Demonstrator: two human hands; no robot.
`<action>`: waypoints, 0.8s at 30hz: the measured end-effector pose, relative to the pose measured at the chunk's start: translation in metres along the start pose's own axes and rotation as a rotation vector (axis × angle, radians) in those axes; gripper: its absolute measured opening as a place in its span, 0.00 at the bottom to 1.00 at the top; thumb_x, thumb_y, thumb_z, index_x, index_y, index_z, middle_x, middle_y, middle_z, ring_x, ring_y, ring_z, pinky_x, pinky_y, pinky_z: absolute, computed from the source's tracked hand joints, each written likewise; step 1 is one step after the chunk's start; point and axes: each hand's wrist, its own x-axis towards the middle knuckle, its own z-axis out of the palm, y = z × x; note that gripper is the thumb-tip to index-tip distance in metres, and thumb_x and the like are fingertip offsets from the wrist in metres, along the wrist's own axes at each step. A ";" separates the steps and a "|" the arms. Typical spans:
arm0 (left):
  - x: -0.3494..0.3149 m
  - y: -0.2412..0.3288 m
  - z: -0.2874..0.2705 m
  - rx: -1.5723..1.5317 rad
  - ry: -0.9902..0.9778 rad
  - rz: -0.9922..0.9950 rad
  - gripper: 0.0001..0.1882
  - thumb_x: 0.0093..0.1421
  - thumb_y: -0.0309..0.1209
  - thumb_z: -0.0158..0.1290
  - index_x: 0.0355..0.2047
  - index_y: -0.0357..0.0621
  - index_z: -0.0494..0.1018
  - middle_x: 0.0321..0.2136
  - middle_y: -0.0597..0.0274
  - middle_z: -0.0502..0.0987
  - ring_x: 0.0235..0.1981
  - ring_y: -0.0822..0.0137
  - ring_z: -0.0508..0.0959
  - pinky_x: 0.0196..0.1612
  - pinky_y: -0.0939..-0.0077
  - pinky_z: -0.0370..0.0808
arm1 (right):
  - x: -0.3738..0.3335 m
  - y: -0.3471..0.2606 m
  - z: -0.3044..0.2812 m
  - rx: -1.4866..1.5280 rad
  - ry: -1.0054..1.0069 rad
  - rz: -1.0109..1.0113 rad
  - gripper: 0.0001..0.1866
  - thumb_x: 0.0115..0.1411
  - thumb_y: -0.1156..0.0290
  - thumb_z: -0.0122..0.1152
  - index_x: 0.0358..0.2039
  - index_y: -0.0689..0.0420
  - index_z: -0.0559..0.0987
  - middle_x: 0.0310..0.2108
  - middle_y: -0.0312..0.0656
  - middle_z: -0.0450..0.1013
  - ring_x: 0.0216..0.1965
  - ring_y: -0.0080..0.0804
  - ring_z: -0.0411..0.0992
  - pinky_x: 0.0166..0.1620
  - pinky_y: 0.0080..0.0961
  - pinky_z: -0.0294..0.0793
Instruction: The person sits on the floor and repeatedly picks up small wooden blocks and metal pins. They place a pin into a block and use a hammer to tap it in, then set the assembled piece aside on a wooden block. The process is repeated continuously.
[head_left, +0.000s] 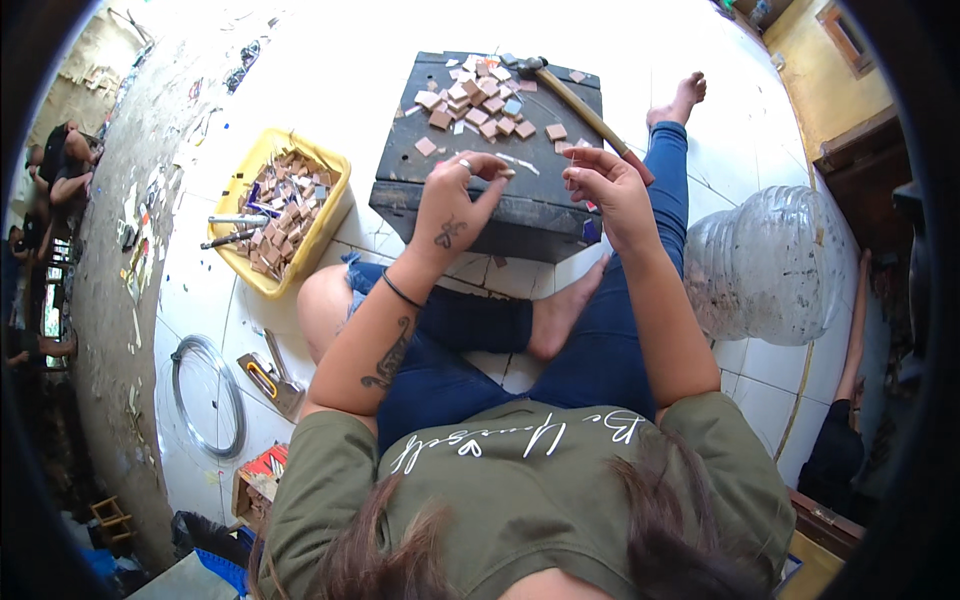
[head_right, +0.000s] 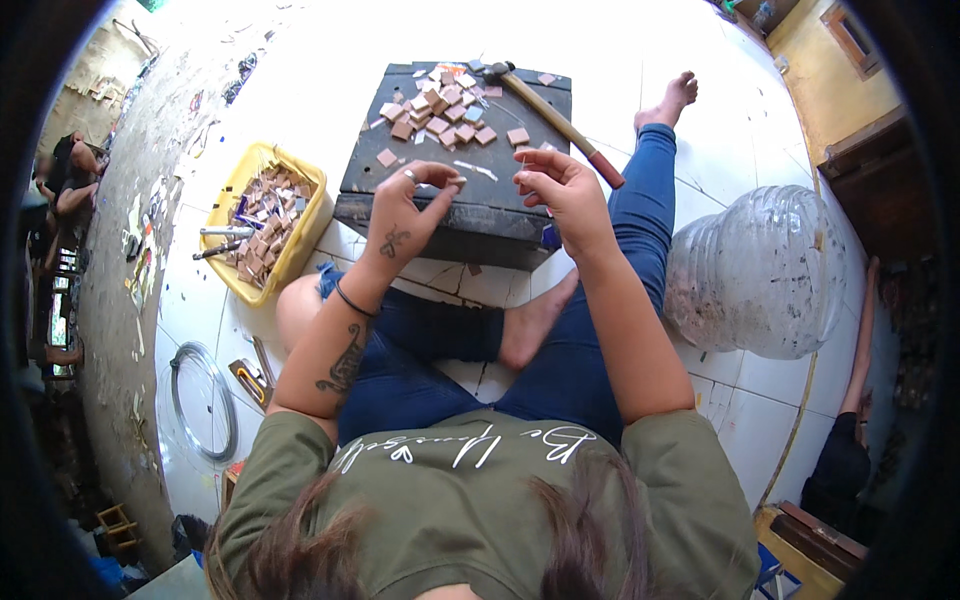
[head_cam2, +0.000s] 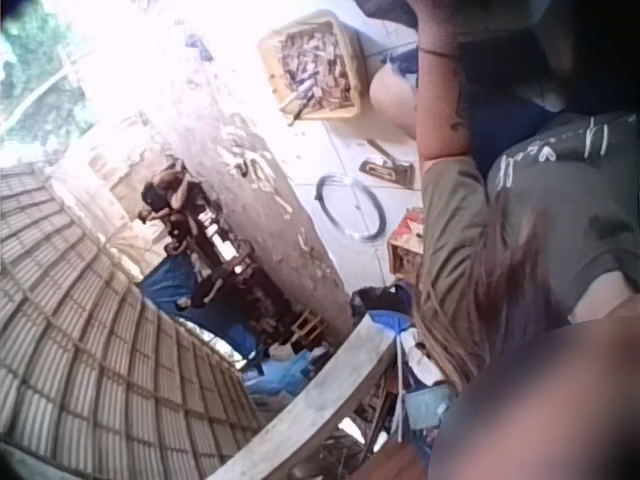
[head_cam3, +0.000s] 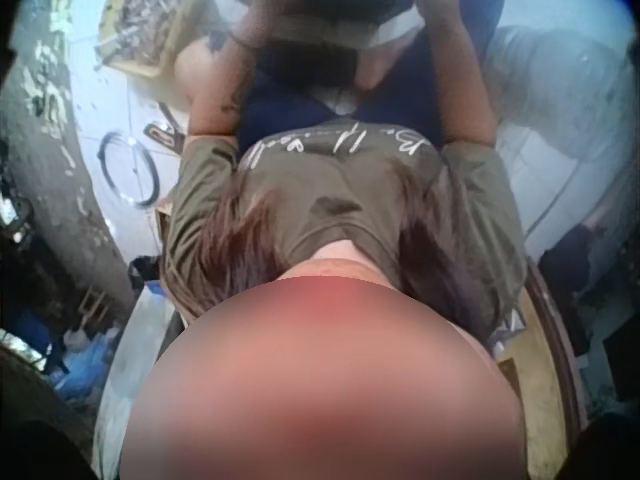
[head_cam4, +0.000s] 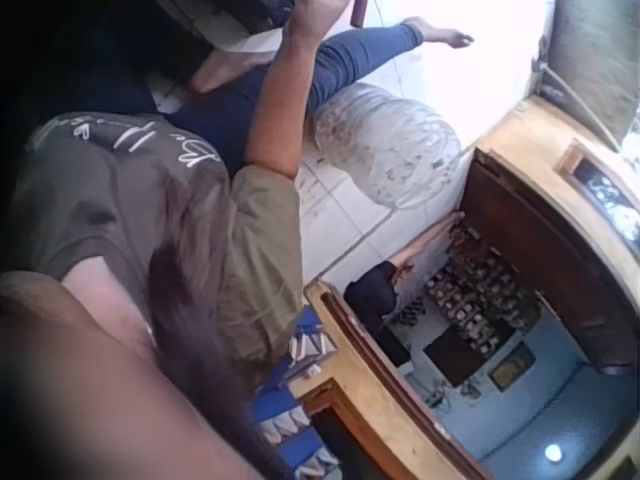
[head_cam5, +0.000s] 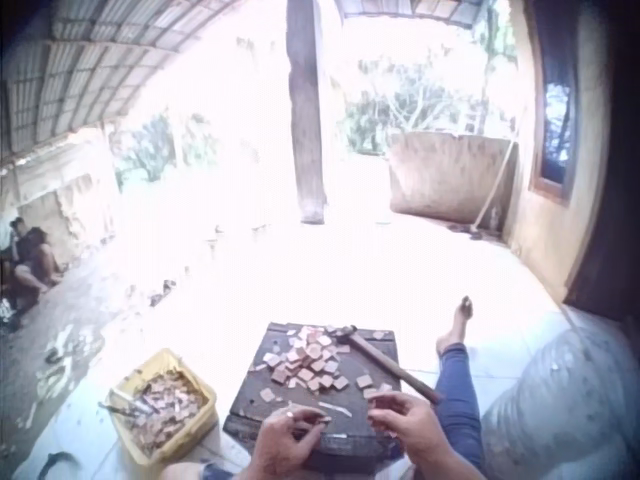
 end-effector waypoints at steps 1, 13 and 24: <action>-0.009 0.005 0.007 -0.053 0.009 -0.075 0.05 0.53 0.27 0.60 0.32 0.42 0.80 0.29 0.59 0.79 0.34 0.59 0.79 0.44 0.67 0.72 | -0.002 0.000 0.002 -0.007 -0.016 -0.005 0.11 0.58 0.75 0.64 0.41 0.62 0.77 0.33 0.37 0.78 0.34 0.22 0.76 0.36 0.16 0.74; -0.030 0.002 0.013 0.094 0.040 -0.030 0.06 0.50 0.32 0.65 0.28 0.47 0.82 0.29 0.62 0.78 0.39 0.61 0.77 0.51 0.65 0.67 | -0.014 -0.001 0.034 -0.520 -0.042 -0.329 0.05 0.57 0.77 0.67 0.34 0.61 0.81 0.30 0.35 0.78 0.33 0.18 0.76 0.41 0.16 0.75; -0.032 0.001 0.016 0.109 0.089 0.000 0.06 0.49 0.31 0.65 0.28 0.46 0.82 0.28 0.62 0.79 0.39 0.61 0.77 0.52 0.64 0.66 | -0.015 -0.007 0.043 -0.713 -0.080 -0.411 0.05 0.55 0.76 0.67 0.33 0.62 0.82 0.28 0.38 0.80 0.31 0.20 0.77 0.37 0.17 0.75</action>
